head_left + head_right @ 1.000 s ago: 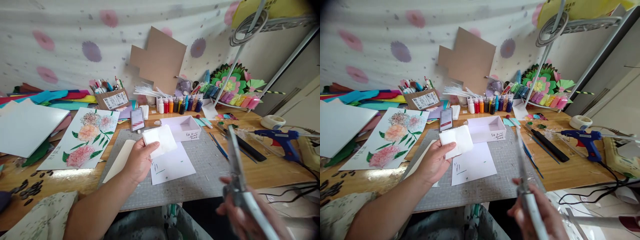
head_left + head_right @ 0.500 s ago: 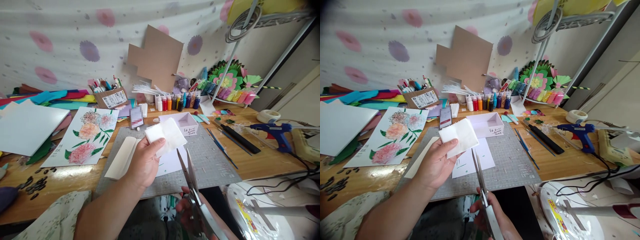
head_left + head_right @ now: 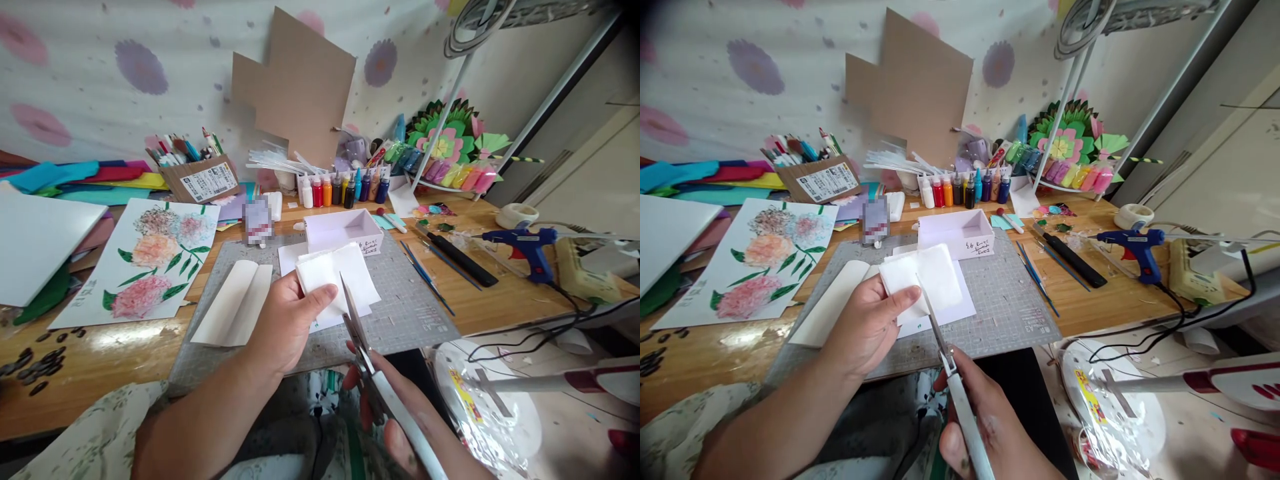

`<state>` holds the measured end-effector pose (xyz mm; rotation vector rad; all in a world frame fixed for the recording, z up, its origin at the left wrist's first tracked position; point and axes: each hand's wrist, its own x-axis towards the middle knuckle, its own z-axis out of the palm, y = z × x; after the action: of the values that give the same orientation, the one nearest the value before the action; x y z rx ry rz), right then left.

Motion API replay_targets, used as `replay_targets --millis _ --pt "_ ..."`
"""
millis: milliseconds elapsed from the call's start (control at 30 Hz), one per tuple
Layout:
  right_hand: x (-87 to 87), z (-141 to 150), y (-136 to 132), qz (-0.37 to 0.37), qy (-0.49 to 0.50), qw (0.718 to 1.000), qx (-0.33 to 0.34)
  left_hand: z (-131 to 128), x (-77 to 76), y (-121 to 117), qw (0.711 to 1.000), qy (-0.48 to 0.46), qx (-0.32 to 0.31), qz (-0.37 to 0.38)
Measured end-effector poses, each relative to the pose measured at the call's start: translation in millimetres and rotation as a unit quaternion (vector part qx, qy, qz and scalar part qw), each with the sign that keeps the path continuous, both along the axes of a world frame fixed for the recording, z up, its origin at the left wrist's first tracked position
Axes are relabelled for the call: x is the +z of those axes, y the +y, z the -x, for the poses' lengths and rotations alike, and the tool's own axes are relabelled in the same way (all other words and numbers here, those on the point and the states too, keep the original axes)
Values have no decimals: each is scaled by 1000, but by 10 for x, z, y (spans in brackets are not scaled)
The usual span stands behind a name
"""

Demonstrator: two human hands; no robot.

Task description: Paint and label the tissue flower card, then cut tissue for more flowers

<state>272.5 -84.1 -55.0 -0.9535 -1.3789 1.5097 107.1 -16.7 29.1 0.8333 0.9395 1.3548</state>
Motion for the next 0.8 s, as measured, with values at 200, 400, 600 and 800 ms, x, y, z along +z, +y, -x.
replay_targets --millis 200,400,600,800 --pt "237 -18 -8 -9 -7 1000 24 -24 3 -20 1000 -3 -4 16" --pt "199 -20 27 -1 -1 998 63 -34 -27 -29 1000 5 12 18" --pt "207 -43 72 -14 -22 995 100 -15 -40 -17 1000 -12 14 17" --pt "110 -22 101 -36 -22 994 105 -7 -33 -6 999 -37 -5 4"
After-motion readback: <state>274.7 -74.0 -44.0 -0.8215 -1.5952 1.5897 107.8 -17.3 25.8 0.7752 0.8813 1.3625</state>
